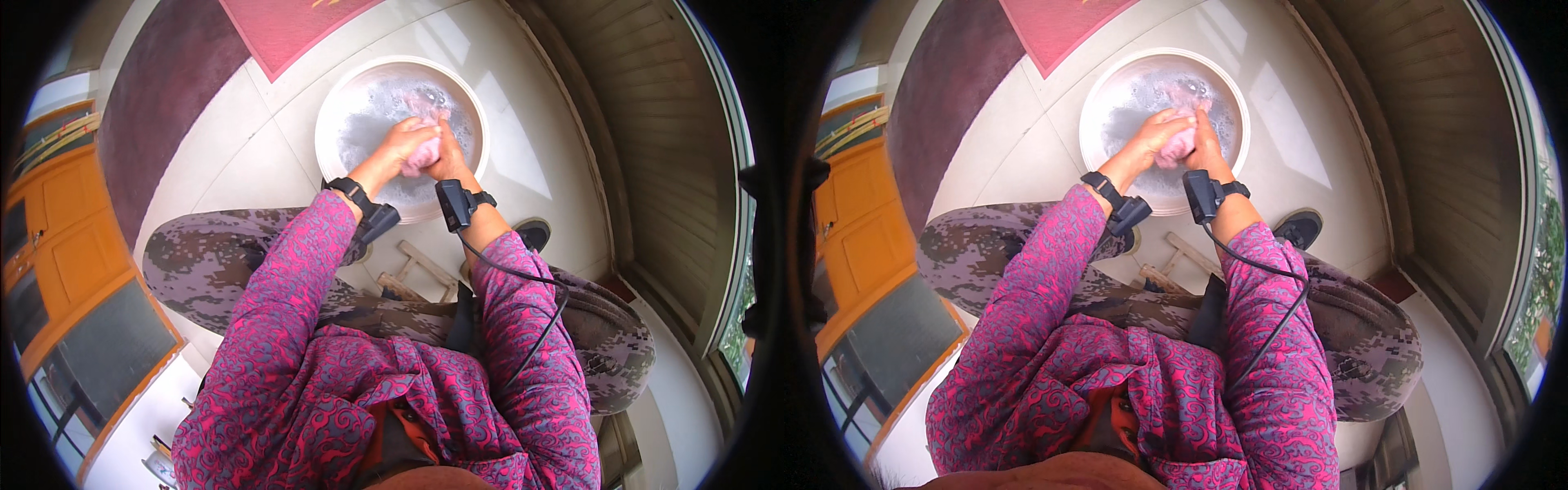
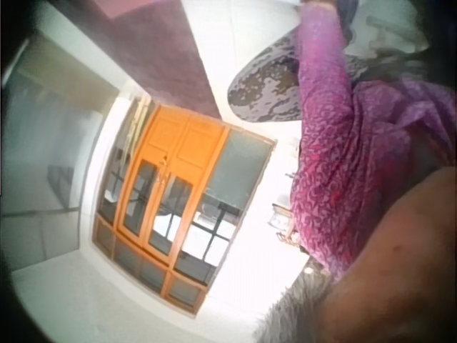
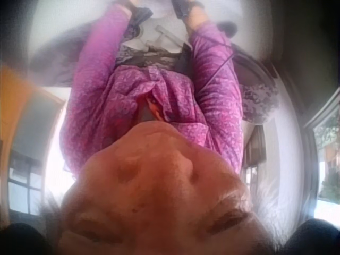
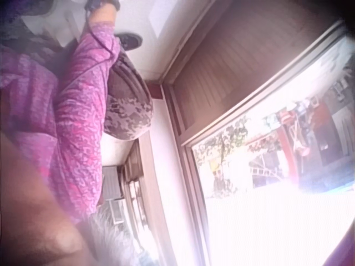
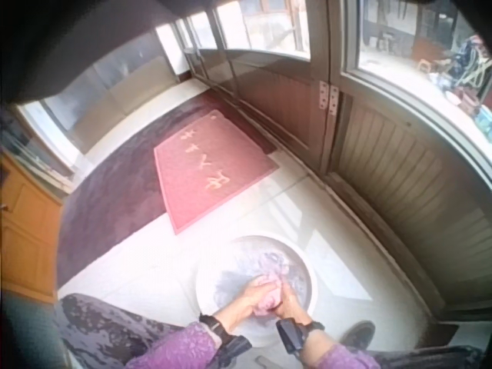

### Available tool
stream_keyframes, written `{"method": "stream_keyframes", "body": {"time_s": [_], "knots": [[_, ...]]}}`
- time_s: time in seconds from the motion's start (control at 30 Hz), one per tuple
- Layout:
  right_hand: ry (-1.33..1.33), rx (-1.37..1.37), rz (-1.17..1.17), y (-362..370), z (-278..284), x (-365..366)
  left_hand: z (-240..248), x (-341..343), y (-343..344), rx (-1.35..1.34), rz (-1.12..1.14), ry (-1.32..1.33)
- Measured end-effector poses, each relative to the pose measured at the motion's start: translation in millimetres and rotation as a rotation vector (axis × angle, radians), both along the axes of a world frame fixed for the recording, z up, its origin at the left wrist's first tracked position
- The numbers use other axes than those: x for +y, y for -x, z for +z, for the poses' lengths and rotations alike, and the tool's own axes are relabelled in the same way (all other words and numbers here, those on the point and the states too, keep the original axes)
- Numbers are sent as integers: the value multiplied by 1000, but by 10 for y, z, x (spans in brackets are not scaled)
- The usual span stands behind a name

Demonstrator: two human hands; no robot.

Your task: The person wipes the window frame with a cloth, then squats to wash the cloth in a basin of soapy water, wrings it out, and resumes wiping the frame.

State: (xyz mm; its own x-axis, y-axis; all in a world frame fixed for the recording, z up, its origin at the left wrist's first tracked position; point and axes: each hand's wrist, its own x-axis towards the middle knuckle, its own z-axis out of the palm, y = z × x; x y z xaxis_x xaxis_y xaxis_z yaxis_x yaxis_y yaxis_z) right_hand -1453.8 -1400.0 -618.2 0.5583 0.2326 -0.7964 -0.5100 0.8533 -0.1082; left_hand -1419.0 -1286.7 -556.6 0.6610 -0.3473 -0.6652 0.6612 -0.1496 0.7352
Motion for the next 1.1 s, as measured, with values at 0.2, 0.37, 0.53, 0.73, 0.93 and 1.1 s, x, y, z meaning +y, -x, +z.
{"method": "stream_keyframes", "body": {"time_s": [0.2, 0.37, 0.53, 0.73, 0.93, 1.1], "knots": [[68, -124, -131, -44, -109, 13, 185, -105, 38, -229, -69, -278], [393, -164, -39, -73, 87, 101, -305, 247, -163, -407, 104, -443], [366, 28, -1, -52, 229, 11, -725, 665, -283, -363, 253, -461], [540, 174, 136, -14, 232, 91, -730, 612, -90, -19, 316, -174], [32, 59, -69, -25, 106, 25, -248, -89, 50, -126, 179, 217], [323, -116, -83, -32, 163, 4, -198, 6, 40, -126, 293, 159]]}}
